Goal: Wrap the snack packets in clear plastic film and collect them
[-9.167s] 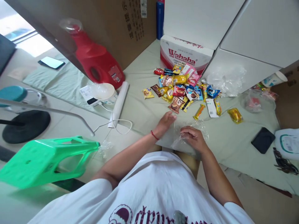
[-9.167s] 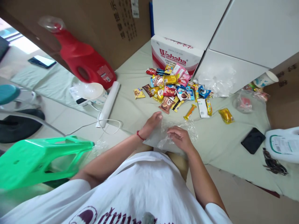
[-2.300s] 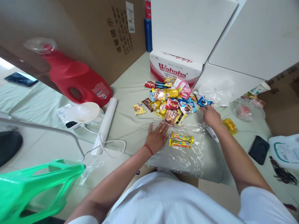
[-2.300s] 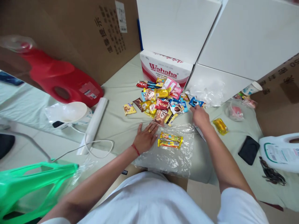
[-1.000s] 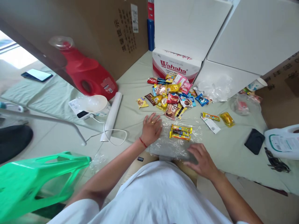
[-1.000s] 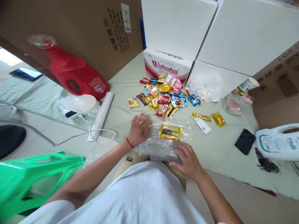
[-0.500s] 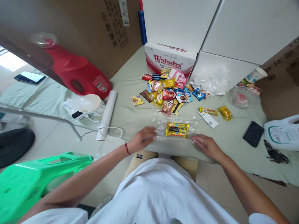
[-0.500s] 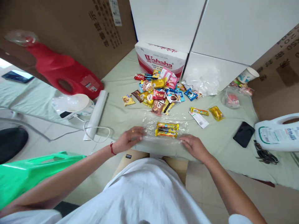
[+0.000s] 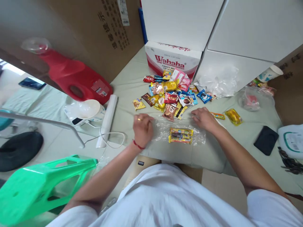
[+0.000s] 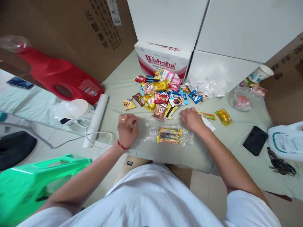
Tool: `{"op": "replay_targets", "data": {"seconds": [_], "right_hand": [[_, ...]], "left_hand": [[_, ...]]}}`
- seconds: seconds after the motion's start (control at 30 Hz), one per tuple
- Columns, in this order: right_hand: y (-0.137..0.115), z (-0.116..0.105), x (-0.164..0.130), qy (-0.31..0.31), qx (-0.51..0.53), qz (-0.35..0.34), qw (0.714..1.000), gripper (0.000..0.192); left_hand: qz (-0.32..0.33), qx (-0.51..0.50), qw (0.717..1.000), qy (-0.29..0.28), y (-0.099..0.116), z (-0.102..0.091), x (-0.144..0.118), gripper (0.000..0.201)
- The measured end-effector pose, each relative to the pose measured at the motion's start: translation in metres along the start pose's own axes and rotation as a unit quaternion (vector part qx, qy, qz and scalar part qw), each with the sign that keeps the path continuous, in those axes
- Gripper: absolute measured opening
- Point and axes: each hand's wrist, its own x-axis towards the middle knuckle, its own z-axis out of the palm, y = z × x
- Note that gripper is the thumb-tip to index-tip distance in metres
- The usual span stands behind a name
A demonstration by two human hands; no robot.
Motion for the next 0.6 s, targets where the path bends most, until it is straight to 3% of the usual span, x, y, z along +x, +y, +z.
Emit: {"op": "replay_targets", "data": {"seconds": [0.03, 0.1, 0.2, 0.3, 0.43, 0.6], "right_hand": [[-0.006, 0.002, 0.010, -0.022, 0.001, -0.023, 0.999, 0.032], [-0.016, 0.010, 0.027, -0.074, 0.004, -0.029, 0.997, 0.031], [-0.024, 0.019, 0.040, -0.125, 0.035, -0.004, 0.992, 0.022], [-0.022, 0.015, 0.034, -0.102, 0.085, -0.076, 0.988, 0.018], [-0.025, 0.005, 0.000, -0.038, 0.079, -0.220, 0.971, 0.031], [-0.038, 0.025, -0.049, -0.026, 0.069, -0.283, 0.956, 0.039]], "left_hand": [[0.064, -0.029, 0.997, -0.042, 0.012, 0.002, -0.008, 0.029], [0.174, -0.049, 0.965, -0.189, 0.036, 0.013, -0.023, 0.034], [0.189, 0.012, 0.928, -0.321, 0.060, 0.037, -0.038, 0.043], [0.174, 0.064, 0.918, -0.351, 0.065, 0.051, -0.047, 0.047], [0.164, 0.083, 0.919, -0.350, 0.063, 0.050, -0.051, 0.048], [0.111, 0.054, 0.929, -0.349, 0.061, 0.048, -0.051, 0.049]]}}
